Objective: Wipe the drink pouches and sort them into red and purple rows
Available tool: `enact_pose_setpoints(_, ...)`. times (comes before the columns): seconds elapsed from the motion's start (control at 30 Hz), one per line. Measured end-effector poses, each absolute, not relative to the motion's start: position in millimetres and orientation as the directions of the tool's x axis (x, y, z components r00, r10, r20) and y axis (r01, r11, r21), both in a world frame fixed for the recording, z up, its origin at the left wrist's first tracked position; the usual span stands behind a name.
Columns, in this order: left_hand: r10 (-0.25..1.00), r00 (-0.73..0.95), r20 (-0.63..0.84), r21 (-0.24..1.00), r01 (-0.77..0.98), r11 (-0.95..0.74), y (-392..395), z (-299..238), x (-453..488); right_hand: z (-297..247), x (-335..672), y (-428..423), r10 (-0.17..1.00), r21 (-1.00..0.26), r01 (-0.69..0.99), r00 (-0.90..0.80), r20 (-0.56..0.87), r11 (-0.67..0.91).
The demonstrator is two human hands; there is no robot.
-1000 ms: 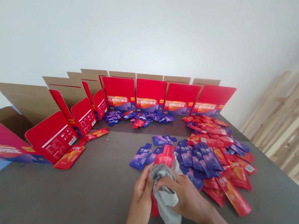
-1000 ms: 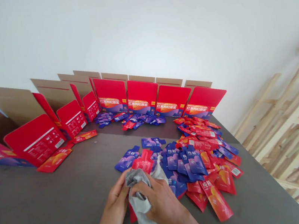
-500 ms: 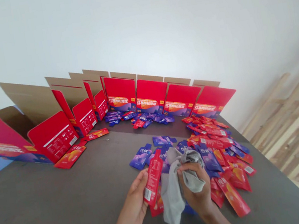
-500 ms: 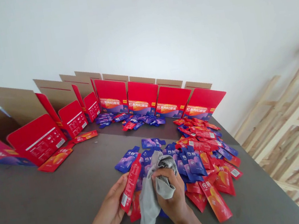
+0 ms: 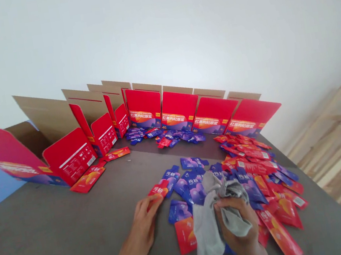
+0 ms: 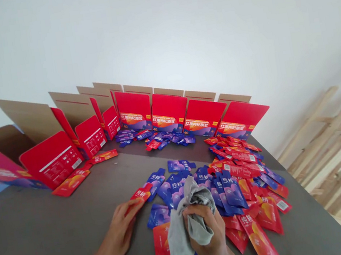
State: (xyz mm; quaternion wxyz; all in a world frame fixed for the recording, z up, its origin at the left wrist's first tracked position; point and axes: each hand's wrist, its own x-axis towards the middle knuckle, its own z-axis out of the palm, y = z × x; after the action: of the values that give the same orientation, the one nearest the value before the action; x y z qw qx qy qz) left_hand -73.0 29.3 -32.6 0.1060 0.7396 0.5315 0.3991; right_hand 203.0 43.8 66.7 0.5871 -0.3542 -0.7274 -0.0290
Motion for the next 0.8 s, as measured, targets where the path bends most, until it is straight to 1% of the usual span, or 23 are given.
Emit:
enact_pose_setpoints(0.07,0.899,0.168,0.406,0.595,0.698,-0.399,23.3,-21.3,-75.7,64.6,202.9,45.2,0.492,-0.371,0.547,-0.088,0.866,0.751)
enact_pose_setpoints(0.13,0.925,0.124,0.359,0.562,0.763,-0.320,26.1,-4.1,-95.7,62.4,202.7,46.3,0.503,-0.376,0.538,-0.105,0.858,0.754)
enact_pose_setpoints(0.17,0.925,0.061,0.374,0.515,0.816,-0.262,31.0,4.2,-111.8,61.5,202.7,46.7,0.507,-0.380,0.532,-0.112,0.854,0.757)
enact_pose_setpoints(0.23,0.910,-0.113,0.400,0.364,0.930,-0.045,45.2,17.1,-150.3,60.0,203.0,47.0,0.515,-0.386,0.520,-0.124,0.848,0.762)
enact_pose_setpoints(0.27,0.905,-0.198,0.378,0.267,0.959,0.098,52.9,21.2,-169.6,59.4,203.4,47.1,0.517,-0.387,0.515,-0.131,0.846,0.765)
enact_pose_setpoints(0.3,0.895,-0.293,0.337,0.186,0.952,0.242,60.0,24.1,-187.1,58.7,203.8,47.2,0.517,-0.387,0.511,-0.138,0.845,0.768)
enact_pose_setpoints(0.33,0.880,-0.374,0.293,0.126,0.928,0.352,66.0,25.9,-201.7,57.9,204.4,47.5,0.518,-0.385,0.507,-0.148,0.843,0.771)
enact_pose_setpoints(0.37,0.869,-0.428,0.248,0.079,0.903,0.423,70.5,26.8,-213.1,56.9,205.0,47.9,0.520,-0.384,0.505,-0.159,0.839,0.773)
enact_pose_setpoints(0.43,0.861,-0.474,0.184,0.036,0.879,0.476,75.1,27.3,-226.6,54.2,206.3,49.2,0.525,-0.380,0.499,-0.188,0.830,0.779)
enact_pose_setpoints(0.53,0.873,-0.462,0.155,0.038,0.886,0.462,74.5,26.1,-232.4,49.5,207.8,52.1,0.545,-0.391,0.489,-0.221,0.809,0.779)
enact_pose_setpoints(0.7,0.880,-0.457,0.127,0.089,0.889,0.449,76.3,27.2,-229.6,46.6,209.2,56.6,0.571,-0.412,0.464,-0.280,0.772,0.784)
enact_pose_setpoints(0.73,0.877,-0.465,0.124,0.133,0.883,0.449,78.2,29.3,-227.7,47.2,209.6,57.3,0.570,-0.407,0.461,-0.300,0.765,0.789)
enact_pose_setpoints(0.77,0.868,-0.483,0.111,0.219,0.864,0.453,80.5,32.2,-225.2,48.2,210.0,57.8,0.568,-0.402,0.455,-0.320,0.759,0.794)
enact_pose_setpoints(0.8,0.857,-0.508,0.090,0.333,0.826,0.455,82.7,35.7,-222.4,49.6,210.3,58.3,0.566,-0.400,0.447,-0.339,0.752,0.800)
